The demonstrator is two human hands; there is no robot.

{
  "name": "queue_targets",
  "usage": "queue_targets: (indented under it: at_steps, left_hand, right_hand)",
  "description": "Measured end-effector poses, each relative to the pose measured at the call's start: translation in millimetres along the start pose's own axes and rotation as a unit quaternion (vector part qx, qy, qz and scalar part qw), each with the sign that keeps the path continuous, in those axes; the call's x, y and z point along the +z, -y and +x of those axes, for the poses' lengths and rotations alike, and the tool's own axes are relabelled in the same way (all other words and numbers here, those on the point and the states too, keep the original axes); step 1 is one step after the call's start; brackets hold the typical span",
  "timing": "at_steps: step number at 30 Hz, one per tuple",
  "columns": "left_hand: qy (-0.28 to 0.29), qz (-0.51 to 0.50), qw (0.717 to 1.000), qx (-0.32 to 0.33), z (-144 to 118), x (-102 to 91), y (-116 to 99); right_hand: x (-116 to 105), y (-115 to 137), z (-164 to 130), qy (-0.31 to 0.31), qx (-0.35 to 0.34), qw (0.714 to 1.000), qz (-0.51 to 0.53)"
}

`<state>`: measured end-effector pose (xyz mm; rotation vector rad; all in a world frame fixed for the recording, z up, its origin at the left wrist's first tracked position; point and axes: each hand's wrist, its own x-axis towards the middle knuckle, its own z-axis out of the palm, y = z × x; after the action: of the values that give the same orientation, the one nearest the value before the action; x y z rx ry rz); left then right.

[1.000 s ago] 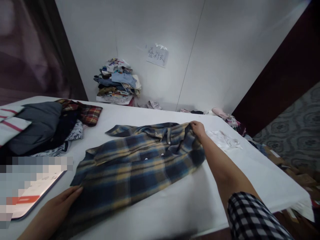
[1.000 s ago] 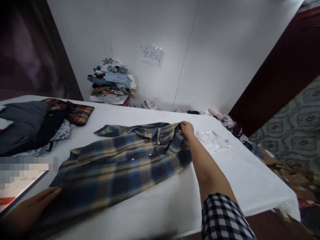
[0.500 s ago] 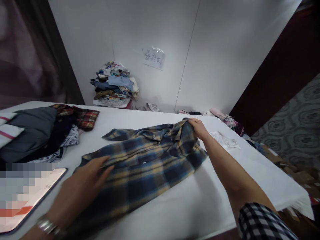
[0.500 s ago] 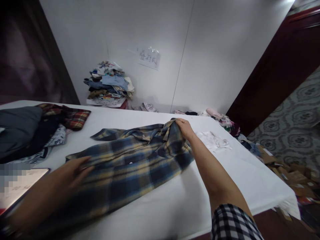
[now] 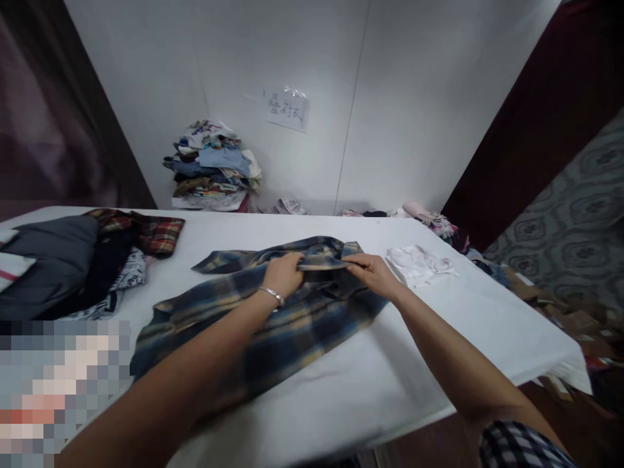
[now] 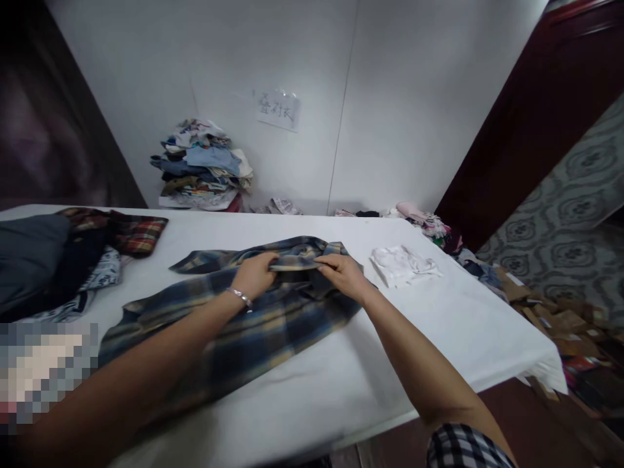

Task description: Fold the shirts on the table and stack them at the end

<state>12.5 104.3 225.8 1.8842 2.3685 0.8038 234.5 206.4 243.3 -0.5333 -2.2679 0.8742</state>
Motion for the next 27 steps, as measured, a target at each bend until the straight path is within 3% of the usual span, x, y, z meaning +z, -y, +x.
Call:
queue_targets:
  at_steps: [4,6,8,11,14,17,19,21,24,27]
  left_hand:
    - [-0.092,0.062,0.994,0.005,9.2,-57.1,3.3]
    - [-0.120,0.100,0.987,0.023,12.7,-81.3,-6.4]
    - [-0.119,0.145,0.981,0.047,15.7,-100.1,-20.7]
    - [-0.099,0.213,0.969,0.082,16.2,-121.9,-44.3]
    - [-0.069,0.274,0.952,0.119,-0.2,-135.7,-57.5]
    - [0.023,0.303,0.931,0.200,-45.3,-126.9,-44.3]
    - [0.118,0.292,0.915,0.254,-88.3,-103.6,-19.8]
    - [0.177,0.271,0.910,0.260,-132.5,-72.2,10.8]
    - [0.189,0.246,0.926,0.217,-181.6,-30.8,50.3]
    - [0.143,0.208,0.954,0.161,-200.9,-14.1,68.7]
  right_hand:
    - [-4.7,-29.0,-50.5,-0.152,0.069,0.986,0.011]
    - [5.4,-45.1,-76.1,-0.134,0.146,0.977,0.077]
    - [18.4,-60.0,-92.4,-0.073,0.195,0.973,0.103]
    - [28.0,-76.5,-93.4,-0.021,0.171,0.985,0.026]
    - [22.1,-87.4,-78.9,-0.011,0.144,0.989,-0.044]
    - [14.5,-97.4,-72.3,-0.054,0.201,0.978,-0.020]
    - [13.3,-103.6,-77.0,-0.068,0.232,0.970,0.011]
    - [12.9,-107.3,-85.4,-0.060,0.237,0.969,0.031]
    - [8.1,-105.2,-94.4,-0.098,0.274,0.950,0.110]
    - [-0.7,-96.2,-92.9,-0.144,0.368,0.872,0.289]
